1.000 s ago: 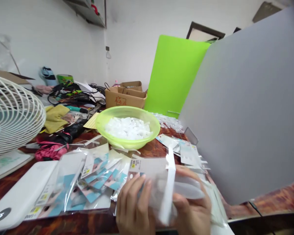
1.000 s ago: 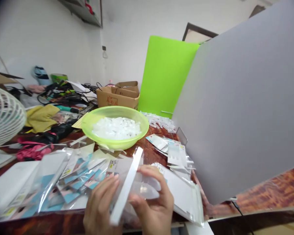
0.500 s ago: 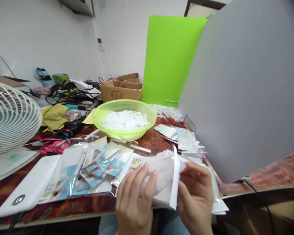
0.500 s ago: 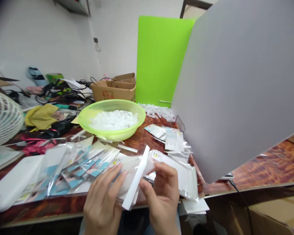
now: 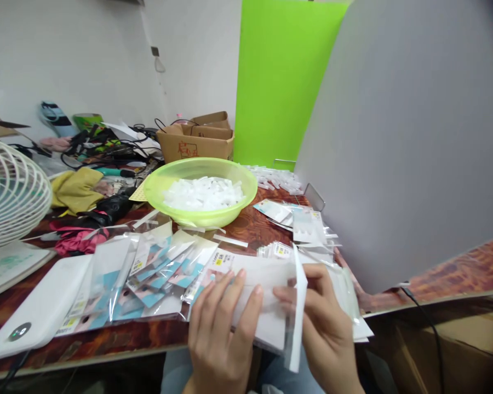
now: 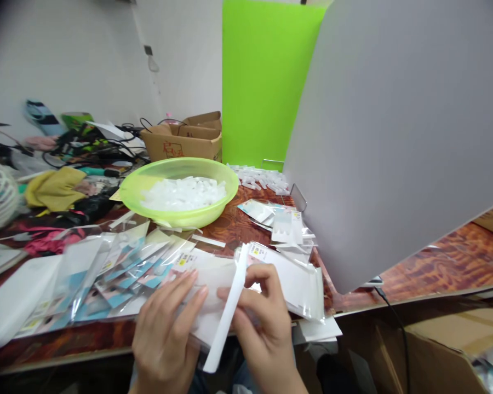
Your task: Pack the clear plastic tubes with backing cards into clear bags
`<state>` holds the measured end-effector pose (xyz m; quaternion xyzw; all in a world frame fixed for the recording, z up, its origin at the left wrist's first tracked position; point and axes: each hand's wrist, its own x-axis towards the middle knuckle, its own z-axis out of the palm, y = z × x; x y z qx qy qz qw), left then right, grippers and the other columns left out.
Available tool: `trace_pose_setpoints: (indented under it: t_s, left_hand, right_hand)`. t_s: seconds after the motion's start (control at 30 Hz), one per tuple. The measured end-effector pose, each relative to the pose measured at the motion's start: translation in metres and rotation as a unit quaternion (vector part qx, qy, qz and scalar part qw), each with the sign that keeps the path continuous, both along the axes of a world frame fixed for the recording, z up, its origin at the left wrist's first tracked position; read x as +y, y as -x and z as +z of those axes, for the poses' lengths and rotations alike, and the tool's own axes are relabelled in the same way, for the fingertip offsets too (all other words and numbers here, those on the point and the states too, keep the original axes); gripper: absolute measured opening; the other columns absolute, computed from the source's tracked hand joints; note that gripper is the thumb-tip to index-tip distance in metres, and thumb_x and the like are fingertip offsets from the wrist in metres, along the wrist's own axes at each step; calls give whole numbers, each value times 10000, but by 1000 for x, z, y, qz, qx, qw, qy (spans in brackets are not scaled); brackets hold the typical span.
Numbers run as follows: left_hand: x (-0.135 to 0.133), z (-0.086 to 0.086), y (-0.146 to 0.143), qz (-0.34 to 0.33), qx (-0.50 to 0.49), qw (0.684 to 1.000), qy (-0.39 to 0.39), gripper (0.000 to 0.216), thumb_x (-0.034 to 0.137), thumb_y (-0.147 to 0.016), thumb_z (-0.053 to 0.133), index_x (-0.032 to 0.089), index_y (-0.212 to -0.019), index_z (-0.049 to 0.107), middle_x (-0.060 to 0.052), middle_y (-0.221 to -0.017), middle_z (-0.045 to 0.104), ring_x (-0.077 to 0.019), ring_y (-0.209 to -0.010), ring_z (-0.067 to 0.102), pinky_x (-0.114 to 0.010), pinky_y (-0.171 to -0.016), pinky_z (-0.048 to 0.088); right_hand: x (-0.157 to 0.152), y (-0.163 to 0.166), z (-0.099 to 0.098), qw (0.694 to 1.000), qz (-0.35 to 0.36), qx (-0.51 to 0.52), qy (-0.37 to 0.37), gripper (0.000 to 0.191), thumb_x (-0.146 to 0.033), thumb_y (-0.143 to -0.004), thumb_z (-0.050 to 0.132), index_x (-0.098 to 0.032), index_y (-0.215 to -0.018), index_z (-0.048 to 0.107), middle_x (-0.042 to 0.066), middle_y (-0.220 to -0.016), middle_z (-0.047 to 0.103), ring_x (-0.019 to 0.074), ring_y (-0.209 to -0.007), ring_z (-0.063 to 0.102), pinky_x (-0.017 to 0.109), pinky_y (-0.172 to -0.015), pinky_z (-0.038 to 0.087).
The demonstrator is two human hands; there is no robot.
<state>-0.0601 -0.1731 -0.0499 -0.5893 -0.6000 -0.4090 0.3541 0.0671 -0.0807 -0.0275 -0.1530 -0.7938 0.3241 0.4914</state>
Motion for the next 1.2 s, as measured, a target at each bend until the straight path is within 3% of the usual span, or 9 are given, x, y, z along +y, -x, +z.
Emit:
trace_pose_setpoints:
  t_s: [0.1,0.23,0.37,0.47,0.67,0.77,0.87,0.97,1.2]
  left_hand:
    - [-1,0,3,-8,-8,1000,8,249,-6,-868,461,68,-1071,585,-201,-1146,609,-311,-1162,555,-480,-902,465]
    - [-1,0,3,-27,-9,1000,5,209,33,-883,470,59,-1062,575,-213,-1143,605,-312,-1160,557,-478,-882,489]
    - [-2,0,-2,-1,5,1000,-12,193,65,-907,446,69,-1014,606,-184,-1059,655,-277,-1125,577,-453,-908,444]
    - [-3,-4,-4,3,8,1000,-2,256,71,-926,387,80,-1008,630,-153,-989,695,-242,-1070,601,-427,-916,413]
    - [0,-14,0,-13,-16,1000,-12,245,86,-931,383,88,-1021,612,-160,-1022,687,-262,-1121,579,-449,-913,438]
    - [2,-16,-1,-40,-44,998,-19,207,79,-911,431,78,-1037,596,-171,-1038,678,-263,-1122,580,-448,-897,469]
    - [4,-16,-5,-63,-60,996,-26,194,85,-909,451,83,-1044,590,-158,-1017,692,-244,-1114,589,-426,-889,493]
    - [6,-16,-9,-63,-61,996,-31,219,84,-924,413,90,-1040,599,-137,-987,710,-226,-1096,605,-401,-893,495]
    - [9,-19,-12,-101,-78,991,-32,214,118,-925,423,86,-1059,587,-141,-1011,701,-228,-1088,598,-384,-875,503]
  right_hand:
    - [-4,-5,-3,994,-12,-45,-95,326,-122,-889,498,-263,-1146,640,68,-1150,444,208,-1100,480,346,-922,461]
    - [-5,-10,-7,990,-23,4,-137,472,-158,-907,464,-210,-1376,444,100,-1286,481,270,-1192,449,445,-991,400]
    - [1,-17,-4,964,15,-141,-223,516,-210,-889,453,-195,-1404,433,73,-1359,545,305,-1269,413,494,-1068,264]
    - [6,-22,4,945,48,-229,-229,545,-227,-871,448,-235,-1416,418,43,-1368,567,294,-1271,457,500,-1104,175]
    - [8,-26,13,936,56,-227,-264,457,-309,-873,500,-251,-1326,502,39,-1309,605,296,-1280,422,483,-1091,197]
    - [9,-26,12,943,29,-187,-276,344,-180,-818,579,-243,-1155,593,56,-1236,619,270,-1196,445,454,-1033,301]
    - [12,-27,11,922,5,-188,-339,364,-72,-774,599,-225,-1102,644,70,-1164,642,263,-1133,447,425,-992,331]
    - [16,-29,9,903,3,-199,-381,392,-119,-786,617,-199,-1169,644,81,-1171,655,289,-1137,435,437,-988,323]
    - [14,-28,7,910,4,-160,-383,232,-119,-847,565,-236,-999,696,67,-1090,670,238,-1074,514,415,-976,367]
